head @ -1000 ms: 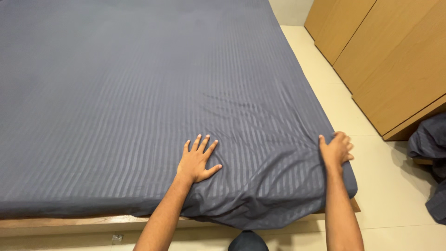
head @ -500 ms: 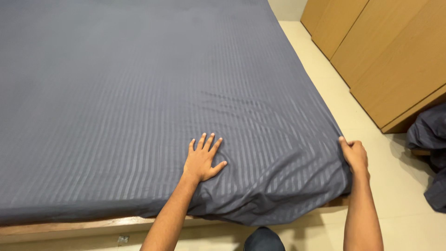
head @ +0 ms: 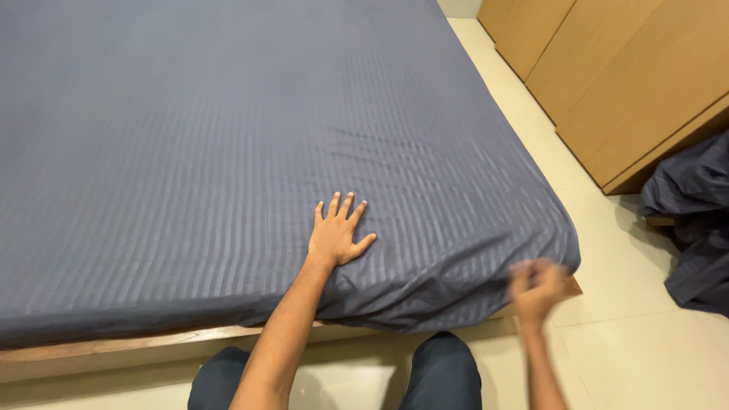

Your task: The person smoothes a blue bedsheet over a mattress and tucks the edges into the bed frame by hand while moving around the perimeter of the bed.

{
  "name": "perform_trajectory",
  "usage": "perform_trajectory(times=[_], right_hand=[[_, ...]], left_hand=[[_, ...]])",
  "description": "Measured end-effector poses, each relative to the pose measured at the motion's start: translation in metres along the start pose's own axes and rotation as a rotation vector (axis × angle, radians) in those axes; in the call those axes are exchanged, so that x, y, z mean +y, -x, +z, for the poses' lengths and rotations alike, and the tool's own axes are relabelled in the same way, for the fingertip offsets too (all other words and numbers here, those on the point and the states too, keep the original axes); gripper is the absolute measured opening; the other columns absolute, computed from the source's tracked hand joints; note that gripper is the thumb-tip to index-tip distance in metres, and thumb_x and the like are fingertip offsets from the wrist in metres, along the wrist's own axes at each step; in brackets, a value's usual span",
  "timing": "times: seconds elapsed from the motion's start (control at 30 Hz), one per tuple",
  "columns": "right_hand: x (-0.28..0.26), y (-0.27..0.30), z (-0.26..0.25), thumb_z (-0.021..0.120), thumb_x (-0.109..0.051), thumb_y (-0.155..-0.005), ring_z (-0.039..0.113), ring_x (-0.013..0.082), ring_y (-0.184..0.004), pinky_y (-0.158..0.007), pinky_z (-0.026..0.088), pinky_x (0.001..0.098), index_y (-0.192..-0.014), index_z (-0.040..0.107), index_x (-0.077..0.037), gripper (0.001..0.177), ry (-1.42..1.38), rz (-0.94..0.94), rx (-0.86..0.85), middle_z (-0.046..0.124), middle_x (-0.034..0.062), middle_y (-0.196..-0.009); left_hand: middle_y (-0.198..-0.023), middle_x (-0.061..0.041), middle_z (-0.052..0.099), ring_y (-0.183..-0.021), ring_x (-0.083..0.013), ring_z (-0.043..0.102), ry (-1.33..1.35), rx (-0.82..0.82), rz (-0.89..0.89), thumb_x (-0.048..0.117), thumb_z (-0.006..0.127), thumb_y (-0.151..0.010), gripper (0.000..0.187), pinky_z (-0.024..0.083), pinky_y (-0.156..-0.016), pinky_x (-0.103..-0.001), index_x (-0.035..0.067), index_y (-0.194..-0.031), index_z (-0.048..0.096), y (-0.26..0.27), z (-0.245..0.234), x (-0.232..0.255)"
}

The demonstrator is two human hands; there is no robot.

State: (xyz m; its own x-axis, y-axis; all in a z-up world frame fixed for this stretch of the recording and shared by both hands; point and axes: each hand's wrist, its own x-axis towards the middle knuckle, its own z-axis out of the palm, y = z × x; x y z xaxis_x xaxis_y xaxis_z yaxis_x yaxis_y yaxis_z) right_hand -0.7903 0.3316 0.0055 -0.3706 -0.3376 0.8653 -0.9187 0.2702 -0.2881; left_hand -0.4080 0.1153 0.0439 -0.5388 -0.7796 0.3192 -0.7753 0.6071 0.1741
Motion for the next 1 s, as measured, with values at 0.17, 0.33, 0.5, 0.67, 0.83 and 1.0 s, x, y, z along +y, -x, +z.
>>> perform_trajectory(times=[0.17, 0.33, 0.5, 0.67, 0.83, 1.0], right_hand=[[-0.139, 0.094, -0.049, 0.084, -0.028, -0.077, 0.069, 0.0334, -0.083, -0.069, 0.056, 0.0435, -0.117, 0.066, -0.007, 0.049, -0.513, -0.563, -0.704, 0.071, 0.0138, -0.096], [-0.153, 0.136, -0.038, 0.073, -0.011, -0.084, 0.067, 0.0360, -0.077, -0.063, 0.054, 0.0463, -0.121, 0.069, -0.008, 0.037, -0.278, -0.324, -0.750, 0.066, 0.0165, -0.089], [-0.129, 0.120, -0.005, 0.065, -0.003, -0.092, 0.067, 0.0348, -0.079, -0.067, 0.054, 0.0443, -0.103, 0.067, -0.007, 0.012, -0.268, -0.203, -0.503, 0.067, 0.0137, -0.093], [-0.156, 0.085, -0.021, 0.068, -0.006, -0.096, 0.067, 0.0323, -0.077, -0.068, 0.054, 0.0418, -0.101, 0.065, -0.006, 0.005, -0.336, -0.025, -0.435, 0.068, 0.0138, -0.093], [-0.176, 0.105, -0.049, 0.078, -0.018, -0.072, 0.064, 0.0369, -0.077, -0.065, 0.049, 0.0465, -0.100, 0.072, -0.004, 0.032, -0.201, -0.316, -0.533, 0.067, 0.0167, -0.085], [-0.148, 0.112, -0.029, 0.068, -0.007, -0.090, 0.068, 0.0333, -0.085, -0.073, 0.053, 0.0418, -0.103, 0.069, -0.008, 0.013, -0.350, -0.133, -0.535, 0.068, 0.0124, -0.090]], left_hand=[[-0.161, -0.016, 0.035, -0.150, -0.0383, 0.025, 0.004, 0.018, 0.015, 0.069, 0.051, -0.088, 0.082, 0.019, -0.115, -0.066, 0.018, -0.152, 0.045, -0.001, 0.004, -0.001], [-0.145, -0.013, 0.056, -0.143, -0.0342, 0.041, 0.019, 0.251, 0.094, 0.050, 0.061, -0.090, 0.066, 0.031, -0.111, -0.062, 0.006, -0.139, 0.058, 0.016, -0.008, 0.006], [-0.103, -0.009, 0.068, -0.097, -0.0285, 0.062, 0.346, 0.588, 0.185, 0.018, 0.074, -0.086, 0.026, 0.046, -0.083, -0.043, 0.004, -0.108, 0.068, 0.105, -0.036, 0.028], [-0.100, -0.006, 0.068, -0.088, -0.0244, 0.062, 0.314, 0.449, 0.276, 0.017, 0.074, -0.085, 0.025, 0.047, -0.072, -0.040, 0.006, -0.106, 0.069, 0.178, -0.020, 0.030], [-0.096, -0.006, 0.064, -0.083, -0.0237, 0.061, 0.169, 0.271, 0.237, 0.020, 0.075, -0.080, 0.045, 0.047, -0.067, -0.039, 0.006, -0.122, 0.070, 0.197, 0.013, 0.021], [-0.095, -0.003, 0.061, -0.086, -0.0212, 0.060, -0.006, 0.181, 0.225, 0.011, 0.067, -0.077, 0.054, 0.049, -0.067, -0.038, 0.011, -0.131, 0.068, 0.195, 0.027, 0.019]])
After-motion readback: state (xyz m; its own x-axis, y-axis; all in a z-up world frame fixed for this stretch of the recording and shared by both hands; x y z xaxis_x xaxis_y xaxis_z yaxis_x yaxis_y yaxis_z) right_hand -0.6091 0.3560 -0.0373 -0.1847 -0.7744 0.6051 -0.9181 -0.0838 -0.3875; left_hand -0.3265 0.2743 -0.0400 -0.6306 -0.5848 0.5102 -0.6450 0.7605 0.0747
